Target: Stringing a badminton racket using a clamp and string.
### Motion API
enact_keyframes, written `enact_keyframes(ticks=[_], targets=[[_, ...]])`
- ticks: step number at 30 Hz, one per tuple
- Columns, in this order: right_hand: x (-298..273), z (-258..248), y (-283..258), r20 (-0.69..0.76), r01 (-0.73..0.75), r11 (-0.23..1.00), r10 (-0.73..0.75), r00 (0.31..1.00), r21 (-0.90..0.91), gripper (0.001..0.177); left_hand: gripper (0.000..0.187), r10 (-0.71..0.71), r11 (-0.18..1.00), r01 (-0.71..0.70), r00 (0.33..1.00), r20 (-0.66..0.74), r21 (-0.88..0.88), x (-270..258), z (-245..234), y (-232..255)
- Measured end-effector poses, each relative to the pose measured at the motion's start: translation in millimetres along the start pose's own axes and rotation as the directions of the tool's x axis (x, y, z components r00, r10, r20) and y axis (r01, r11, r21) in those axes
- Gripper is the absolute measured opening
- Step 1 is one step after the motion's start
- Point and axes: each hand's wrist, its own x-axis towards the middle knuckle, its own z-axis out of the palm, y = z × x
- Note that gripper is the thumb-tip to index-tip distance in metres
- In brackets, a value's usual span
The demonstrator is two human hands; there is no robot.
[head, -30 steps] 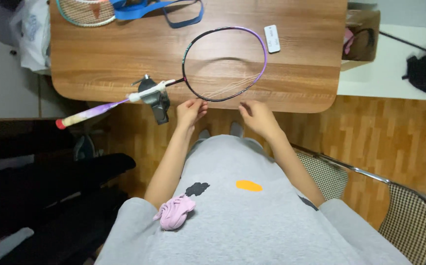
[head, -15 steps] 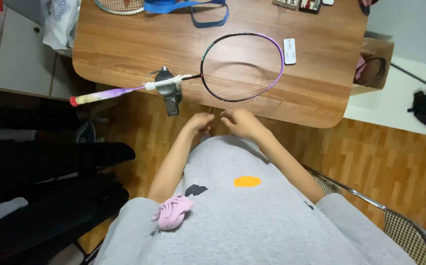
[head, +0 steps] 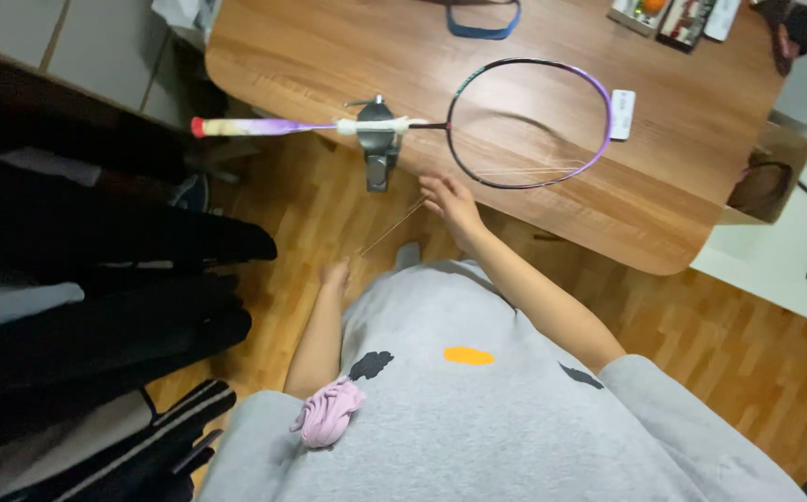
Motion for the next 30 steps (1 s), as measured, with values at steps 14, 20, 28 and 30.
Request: enact_keyframes(ticks=[14,20,28,30], targets=[[-70.6,118.3,25.4,0.825,0.640,0.521,0.321,0.465,-0.564,0.021,0.045,0.389,0.921,-0.303,0.717,0.579,-0.243,-206.8,31.0,153.2],[-42.6,88.5,19.4,0.574,0.340,0.532,0.370,0.731,-0.776,0.026,0.027,0.621,0.784,-0.477,0.611,0.491,-0.398,-203.4,6.8,174.4],[0.2,15.8,-25.7,0.102,-0.141,0.712,0.097,0.990,0.688,0.022,0.020,0.362,0.261,-0.655,0.747,-0.557,-0.709,-100.7,-191.8,84.6],[32.5,-32.7,19.0,0.281,-0.122,0.650,-0.147,0.948,0.750,0.013,0.028,0.202,0.500,-0.634,0.748,-0.632,-0.590,-80.4,-206.5,64.8]])
